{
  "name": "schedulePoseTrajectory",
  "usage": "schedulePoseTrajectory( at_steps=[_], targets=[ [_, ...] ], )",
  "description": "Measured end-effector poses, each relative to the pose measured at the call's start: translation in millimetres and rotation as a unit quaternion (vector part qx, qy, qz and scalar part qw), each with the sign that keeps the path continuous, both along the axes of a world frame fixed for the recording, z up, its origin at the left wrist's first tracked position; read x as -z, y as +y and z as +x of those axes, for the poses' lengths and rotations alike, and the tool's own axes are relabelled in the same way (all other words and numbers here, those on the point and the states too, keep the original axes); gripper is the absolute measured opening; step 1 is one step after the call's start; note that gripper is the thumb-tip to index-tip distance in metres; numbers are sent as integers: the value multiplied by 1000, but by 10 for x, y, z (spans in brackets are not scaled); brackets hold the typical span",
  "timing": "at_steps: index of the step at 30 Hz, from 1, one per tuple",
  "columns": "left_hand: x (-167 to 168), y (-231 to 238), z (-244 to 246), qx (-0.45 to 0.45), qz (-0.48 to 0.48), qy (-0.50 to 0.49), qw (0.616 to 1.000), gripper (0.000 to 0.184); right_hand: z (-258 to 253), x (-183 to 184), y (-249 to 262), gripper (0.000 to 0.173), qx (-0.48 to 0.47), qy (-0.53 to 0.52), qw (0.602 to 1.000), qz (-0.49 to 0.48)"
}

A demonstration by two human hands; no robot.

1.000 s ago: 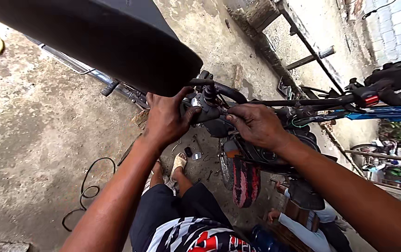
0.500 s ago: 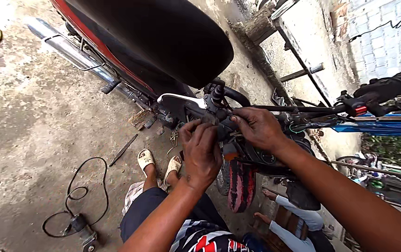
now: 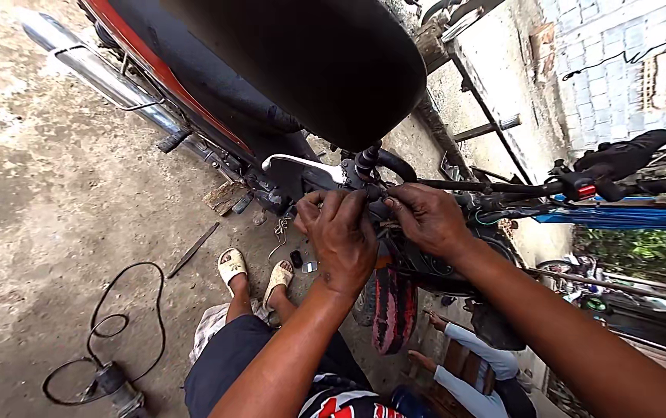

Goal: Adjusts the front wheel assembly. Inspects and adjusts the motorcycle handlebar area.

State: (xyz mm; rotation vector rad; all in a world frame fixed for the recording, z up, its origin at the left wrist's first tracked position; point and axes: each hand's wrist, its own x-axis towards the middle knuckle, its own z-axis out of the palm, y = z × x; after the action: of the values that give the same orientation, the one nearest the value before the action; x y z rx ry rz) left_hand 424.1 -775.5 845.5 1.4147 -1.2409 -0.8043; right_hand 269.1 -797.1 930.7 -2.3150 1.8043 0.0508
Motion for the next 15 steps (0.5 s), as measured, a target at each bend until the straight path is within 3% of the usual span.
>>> schedulePoseTrajectory(
  at_steps=[5,15],
  targets=[
    [-10,39,-136,-27,-73,-13,997,19,-32,80,45,25,-5,-20,999,-26],
    [121,124,-196,-15,-119,12,993,22,-129,142,13,25,4,-110,994,0]
  ],
)
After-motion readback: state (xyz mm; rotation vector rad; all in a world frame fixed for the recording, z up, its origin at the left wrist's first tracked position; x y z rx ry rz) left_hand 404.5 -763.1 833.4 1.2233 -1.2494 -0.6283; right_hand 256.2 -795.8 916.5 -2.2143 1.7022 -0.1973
